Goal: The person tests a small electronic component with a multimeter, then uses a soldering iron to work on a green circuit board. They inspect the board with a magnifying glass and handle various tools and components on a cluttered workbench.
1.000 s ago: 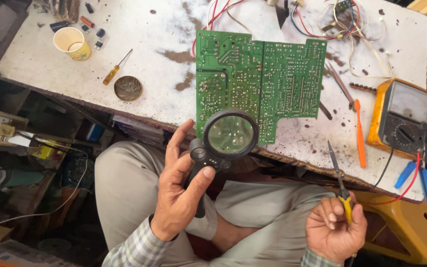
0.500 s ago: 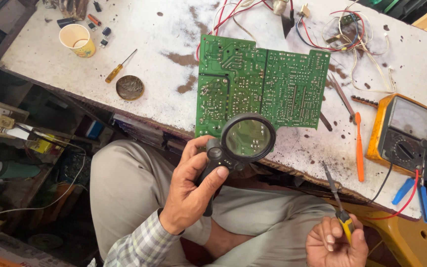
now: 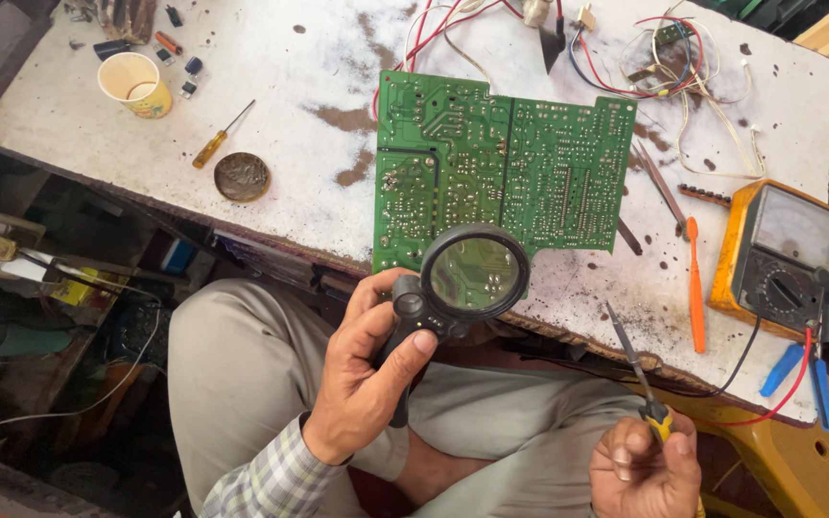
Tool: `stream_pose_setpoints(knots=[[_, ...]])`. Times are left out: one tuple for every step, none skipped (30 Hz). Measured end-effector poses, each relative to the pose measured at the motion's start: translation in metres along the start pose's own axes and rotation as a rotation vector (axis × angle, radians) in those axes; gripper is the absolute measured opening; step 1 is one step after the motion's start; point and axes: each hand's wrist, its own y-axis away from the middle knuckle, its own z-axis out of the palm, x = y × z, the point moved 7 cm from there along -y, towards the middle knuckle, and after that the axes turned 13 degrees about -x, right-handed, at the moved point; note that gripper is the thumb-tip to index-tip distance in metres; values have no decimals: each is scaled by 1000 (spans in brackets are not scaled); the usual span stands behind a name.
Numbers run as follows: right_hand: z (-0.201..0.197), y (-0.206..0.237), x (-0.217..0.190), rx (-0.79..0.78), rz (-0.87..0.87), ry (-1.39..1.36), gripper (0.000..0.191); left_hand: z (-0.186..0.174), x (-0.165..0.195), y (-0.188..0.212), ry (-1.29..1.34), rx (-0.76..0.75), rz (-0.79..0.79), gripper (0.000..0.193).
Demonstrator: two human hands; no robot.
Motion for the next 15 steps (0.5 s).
stream_pose_setpoints(knots=[[4, -1, 0, 15, -6, 36, 29, 0, 0, 0, -11, -2, 5, 25], [11, -5, 0, -3, -4, 93, 32, 0, 0, 0, -11, -5, 10, 24], [17, -8, -1, -21, -3, 151, 35, -1, 0, 0, -9, -8, 14, 24], [24, -11, -2, -37, -1, 211, 40, 0, 0, 0, -6, -11, 18, 23], [29, -12, -3, -14, -39, 250, 35, 0, 0, 0, 1, -14, 17, 23], [35, -13, -1, 7, -76, 289, 32, 0, -1, 0, 8, -15, 16, 23], [41, -13, -1, 28, -113, 328, 28, 0, -1, 0, 15, -16, 16, 23], [46, -15, 2, 43, -109, 348, 26, -1, -1, 1, 14, -15, 14, 22], [51, -16, 3, 58, -104, 369, 25, -2, -1, 1, 13, -14, 10, 22], [56, -17, 4, 73, -99, 390, 23, -2, -1, 2, 12, -12, 8, 21], [61, -20, 7, 64, -89, 393, 23, -3, -1, 2, 1, -8, 10, 22], [66, -22, 10, 57, -80, 395, 23, -4, -1, 3, -11, -4, 12, 22], [71, -23, 12, 50, -70, 396, 23, -5, 0, 3, -23, -1, 13, 22], [76, -24, 14, 49, -67, 409, 23, -6, -1, 4, -26, 0, 11, 23], [80, -25, 16, 48, -64, 423, 23, -6, -1, 4, -29, -1, 8, 23]])
